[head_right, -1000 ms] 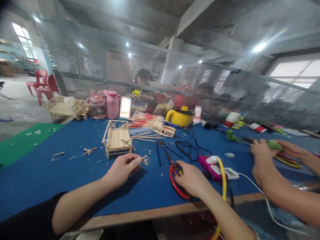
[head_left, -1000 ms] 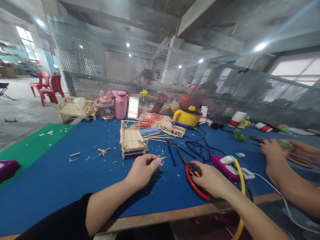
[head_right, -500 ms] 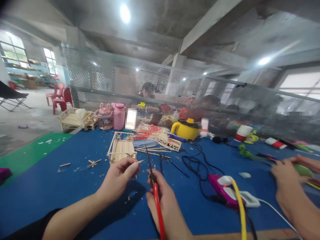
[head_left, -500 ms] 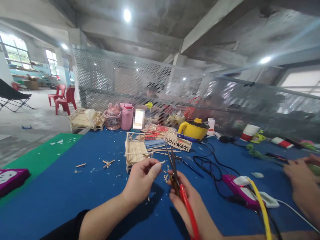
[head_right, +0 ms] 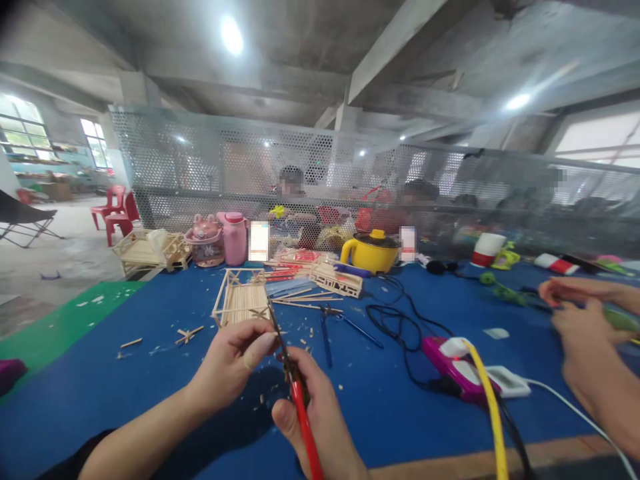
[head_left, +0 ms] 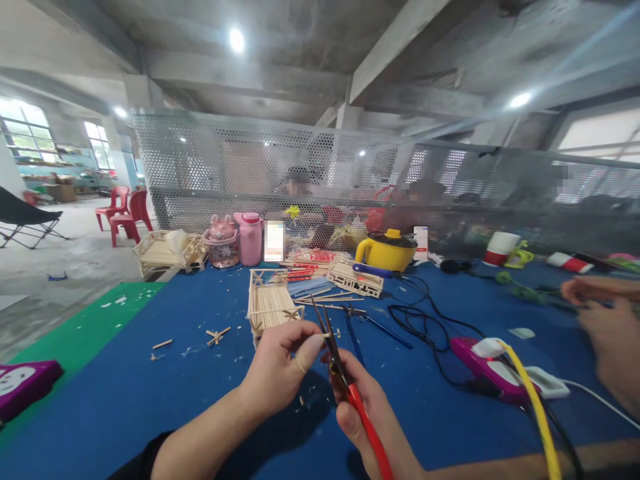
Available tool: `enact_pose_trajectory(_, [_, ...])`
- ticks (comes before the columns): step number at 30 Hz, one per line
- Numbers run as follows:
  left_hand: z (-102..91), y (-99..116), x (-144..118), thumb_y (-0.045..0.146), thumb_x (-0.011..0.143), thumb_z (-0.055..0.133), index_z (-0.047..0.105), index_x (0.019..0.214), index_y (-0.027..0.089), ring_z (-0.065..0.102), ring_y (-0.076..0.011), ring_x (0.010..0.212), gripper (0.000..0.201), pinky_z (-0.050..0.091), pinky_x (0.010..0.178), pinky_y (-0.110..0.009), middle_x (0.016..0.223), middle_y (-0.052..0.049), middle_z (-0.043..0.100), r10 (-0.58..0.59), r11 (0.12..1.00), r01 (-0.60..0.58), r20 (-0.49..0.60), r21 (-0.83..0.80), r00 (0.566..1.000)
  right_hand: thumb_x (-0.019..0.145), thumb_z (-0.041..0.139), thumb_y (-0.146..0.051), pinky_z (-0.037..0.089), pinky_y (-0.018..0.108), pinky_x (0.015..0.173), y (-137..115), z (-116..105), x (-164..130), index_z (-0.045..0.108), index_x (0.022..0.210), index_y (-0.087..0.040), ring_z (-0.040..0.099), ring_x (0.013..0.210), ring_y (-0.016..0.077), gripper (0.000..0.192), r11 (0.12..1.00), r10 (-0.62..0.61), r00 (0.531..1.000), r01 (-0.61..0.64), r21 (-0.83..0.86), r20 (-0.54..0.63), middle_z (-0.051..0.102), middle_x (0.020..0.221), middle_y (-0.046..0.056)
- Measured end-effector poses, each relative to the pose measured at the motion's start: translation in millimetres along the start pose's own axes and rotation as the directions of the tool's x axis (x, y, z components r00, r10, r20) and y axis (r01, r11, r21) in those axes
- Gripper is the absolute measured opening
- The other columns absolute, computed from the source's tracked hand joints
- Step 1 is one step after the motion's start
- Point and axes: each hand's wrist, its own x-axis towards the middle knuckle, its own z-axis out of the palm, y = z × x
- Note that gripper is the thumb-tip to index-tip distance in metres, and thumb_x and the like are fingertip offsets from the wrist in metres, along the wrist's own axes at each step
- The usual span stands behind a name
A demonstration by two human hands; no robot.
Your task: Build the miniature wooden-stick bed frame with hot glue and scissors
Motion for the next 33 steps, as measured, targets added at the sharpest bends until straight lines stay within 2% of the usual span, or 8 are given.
enact_pose_trajectory(5, [3.4,0,-3,0.031,0.088,0.05,0.061,0.074,0.016,0.057,-0.0126,0.068,0.023,0.044,0.066,-0.022,0.072,-0.002,0.064,0.0,1.0,-0.001,-0.012,-0.007,1.0,0.067,0.05,-0.077,0.044,0.029,0.068,0,1,0,0.057,0.117,-0.023,0.047,0.064,0.018,0.074,0.999,-0.043,0.999,0.043,-0.016,0.002,0.048,0.07,0.0])
enact_pose_trajectory(9, [2.8,3,-4,0.026,0.087,0.05,0.063,0.074,0.017,0.056,-0.0118,0.066,0.021,0.043,0.064,-0.021,0.07,-0.001,0.065,0.066,0.988,-0.059,-0.042,0.143,0.997,0.071,0.046,-0.075,0.044,0.029,0.066,5,0,-1,0.055,0.122,-0.022,0.047,0.064,0.0186,0.074,0.993,-0.093,0.995,0.095,-0.07,0.025,0.051,0.073,0.002])
enact_pose_trajectory(16, [1.7,5,-5,0.025,0.089,0.049,0.064,0.076,0.018,0.057,-0.0104,0.065,0.02,0.043,0.063,-0.019,0.07,0.0,0.065,0.142,0.941,-0.126,-0.026,0.314,0.99,0.066,0.051,-0.077,0.048,0.032,0.073,14,2,-9,0.055,0.124,-0.021,0.057,0.089,0.0273,0.08,0.996,-0.066,0.995,0.06,-0.073,-0.077,0.061,0.102,0.011])
enact_pose_trajectory(19, [-0.7,3,-5,0.025,0.09,0.049,0.063,0.08,0.018,0.058,-0.0113,0.07,0.018,0.044,0.067,-0.019,0.074,-0.002,0.066,0.258,0.869,-0.242,0.022,0.43,0.966,0.069,0.053,-0.073,0.048,0.031,0.073,12,7,-8,0.056,0.122,-0.021,0.058,0.092,0.0266,0.074,0.997,-0.075,0.993,0.073,-0.021,-0.091,0.061,0.109,0.011])
enact_pose_trajectory(23, [-5.2,3,-6,0.022,0.09,0.047,0.062,0.087,0.017,0.059,-0.013,0.076,0.015,0.046,0.072,-0.021,0.079,-0.005,0.066,0.405,0.75,-0.395,0.104,0.53,0.908,0.072,0.051,-0.071,0.046,0.028,0.066,6,10,-4,0.061,0.109,-0.02,0.056,0.073,0.021,0.064,0.995,-0.101,0.993,0.101,-0.008,-0.062,0.061,0.081,0.005])
enact_pose_trajectory(28, [-4.1,6,-7,0.022,0.09,0.048,0.062,0.088,0.017,0.06,-0.0136,0.074,0.015,0.048,0.07,-0.021,0.078,-0.005,0.065,0.434,0.73,-0.421,0.111,0.538,0.894,0.076,0.049,-0.067,0.033,0.025,0.048,8,8,-5,0.063,0.081,-0.019,0.04,0.051,0.0134,0.05,0.981,-0.075,0.993,0.057,-0.187,-0.086,0.046,0.056,-0.001])
enact_pose_trajectory(30, [-1.6,4,-7,0.022,0.09,0.048,0.063,0.087,0.017,0.061,-0.0135,0.072,0.016,0.048,0.069,-0.021,0.077,-0.005,0.066,0.426,0.74,-0.419,0.116,0.525,0.897,0.075,0.05,-0.068,0.031,0.025,0.046,9,9,-6,0.063,0.083,-0.02,0.038,0.049,0.0126,0.05,0.985,-0.053,0.99,0.031,-0.168,-0.128,0.044,0.056,-0.001])
enact_pose_trajectory(33, [1.2,-1,-5,0.024,0.09,0.05,0.064,0.086,0.016,0.062,-0.0138,0.071,0.016,0.049,0.068,-0.022,0.076,-0.005,0.067,0.411,0.755,-0.391,0.084,0.527,0.908,0.073,0.057,-0.065,0.03,0.024,0.042,3,13,-5,0.058,0.096,-0.021,0.036,0.045,0.0106,0.05,0.997,0.073,0.956,-0.071,0.017,-0.283,0.044,0.056,-0.004])
